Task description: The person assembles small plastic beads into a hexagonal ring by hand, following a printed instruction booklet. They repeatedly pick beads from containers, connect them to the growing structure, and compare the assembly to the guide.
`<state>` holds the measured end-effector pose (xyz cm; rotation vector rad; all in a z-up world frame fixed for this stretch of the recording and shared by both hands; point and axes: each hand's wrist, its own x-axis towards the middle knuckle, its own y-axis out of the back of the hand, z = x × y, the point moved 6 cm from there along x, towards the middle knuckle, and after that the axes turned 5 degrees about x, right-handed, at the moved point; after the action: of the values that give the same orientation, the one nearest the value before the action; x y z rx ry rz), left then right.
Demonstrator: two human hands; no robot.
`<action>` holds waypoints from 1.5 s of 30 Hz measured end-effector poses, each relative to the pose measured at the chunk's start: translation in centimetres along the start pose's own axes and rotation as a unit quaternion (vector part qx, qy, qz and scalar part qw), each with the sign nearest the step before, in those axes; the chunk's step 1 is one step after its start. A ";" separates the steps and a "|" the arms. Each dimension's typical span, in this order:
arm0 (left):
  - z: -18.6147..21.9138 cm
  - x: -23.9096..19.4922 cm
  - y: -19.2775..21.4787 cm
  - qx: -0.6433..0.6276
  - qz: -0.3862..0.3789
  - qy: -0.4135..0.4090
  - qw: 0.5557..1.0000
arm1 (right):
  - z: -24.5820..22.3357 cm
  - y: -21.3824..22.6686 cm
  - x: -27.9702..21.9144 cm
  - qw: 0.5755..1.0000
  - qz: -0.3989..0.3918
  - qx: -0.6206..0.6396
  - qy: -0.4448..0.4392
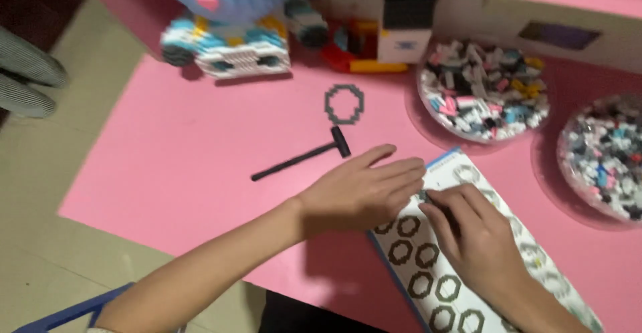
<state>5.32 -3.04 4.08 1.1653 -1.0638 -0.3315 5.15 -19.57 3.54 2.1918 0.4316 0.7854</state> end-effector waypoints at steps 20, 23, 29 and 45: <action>-2.2 -1.6 -0.1 0.030 -0.041 0.083 0.995 | 0.8 -1.0 0.3 0.965 0.034 0.134 -0.222; -2.6 -1.9 -0.5 0.015 -0.060 0.084 0.995 | 0.0 -1.1 -0.8 0.868 0.123 0.288 -0.386; -2.4 -1.6 -0.2 0.011 -0.054 0.104 0.993 | 0.8 -0.1 -1.7 0.764 0.199 0.413 -0.454; 2.1 -3.2 0.5 -0.018 -0.281 0.306 0.909 | 4.5 2.5 1.7 0.976 0.066 0.207 -0.030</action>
<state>1.87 -1.77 2.85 1.4042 -0.1575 -0.3918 9.49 -22.79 3.70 2.6487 0.4553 0.7467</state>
